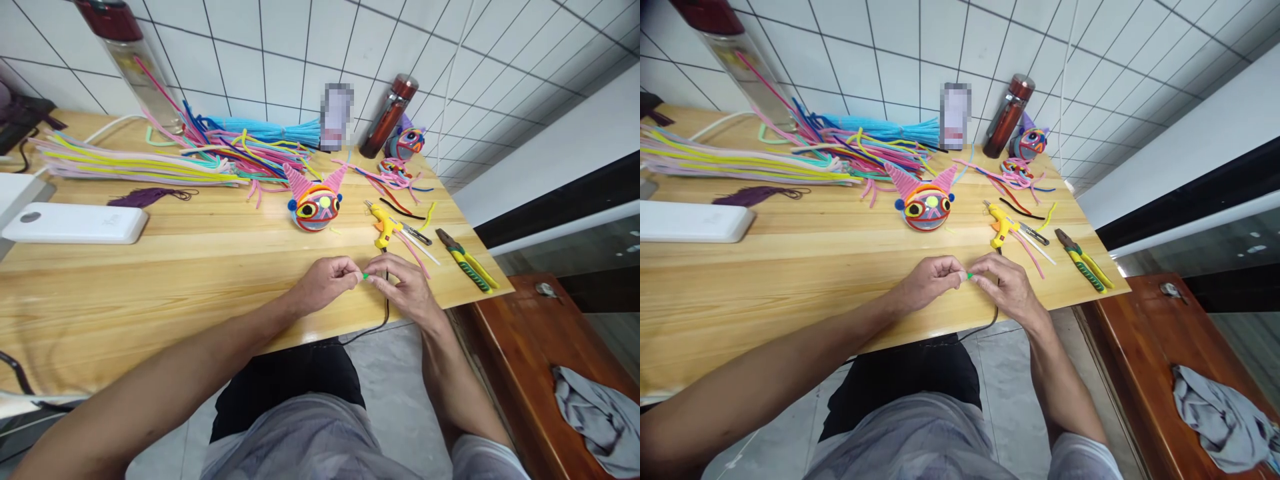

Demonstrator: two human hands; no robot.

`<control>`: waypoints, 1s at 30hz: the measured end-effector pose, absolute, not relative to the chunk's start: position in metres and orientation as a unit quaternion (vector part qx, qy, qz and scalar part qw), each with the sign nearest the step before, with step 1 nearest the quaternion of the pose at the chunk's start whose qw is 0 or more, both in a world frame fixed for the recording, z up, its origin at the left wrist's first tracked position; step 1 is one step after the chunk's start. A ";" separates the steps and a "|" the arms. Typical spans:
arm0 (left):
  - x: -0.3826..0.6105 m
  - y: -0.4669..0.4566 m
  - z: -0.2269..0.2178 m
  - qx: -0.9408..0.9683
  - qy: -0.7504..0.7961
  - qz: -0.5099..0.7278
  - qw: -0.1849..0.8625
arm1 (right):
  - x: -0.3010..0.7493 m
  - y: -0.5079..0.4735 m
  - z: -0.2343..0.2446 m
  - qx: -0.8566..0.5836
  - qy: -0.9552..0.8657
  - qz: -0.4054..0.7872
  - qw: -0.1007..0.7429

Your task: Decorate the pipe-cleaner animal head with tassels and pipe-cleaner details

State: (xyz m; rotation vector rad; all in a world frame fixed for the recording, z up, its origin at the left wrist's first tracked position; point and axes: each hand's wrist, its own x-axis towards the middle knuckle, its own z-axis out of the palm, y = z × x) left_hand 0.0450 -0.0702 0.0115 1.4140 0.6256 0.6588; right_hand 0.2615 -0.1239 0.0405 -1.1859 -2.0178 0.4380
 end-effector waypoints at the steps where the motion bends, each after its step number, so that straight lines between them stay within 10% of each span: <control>1: 0.045 -0.070 0.013 0.622 0.280 0.295 0.669 | 0.262 -0.124 0.041 -0.463 -0.787 0.169 0.372; 30: 0.046 -0.072 0.013 0.614 0.297 0.338 0.648 | 0.240 -0.130 0.041 -0.511 -0.756 0.109 0.395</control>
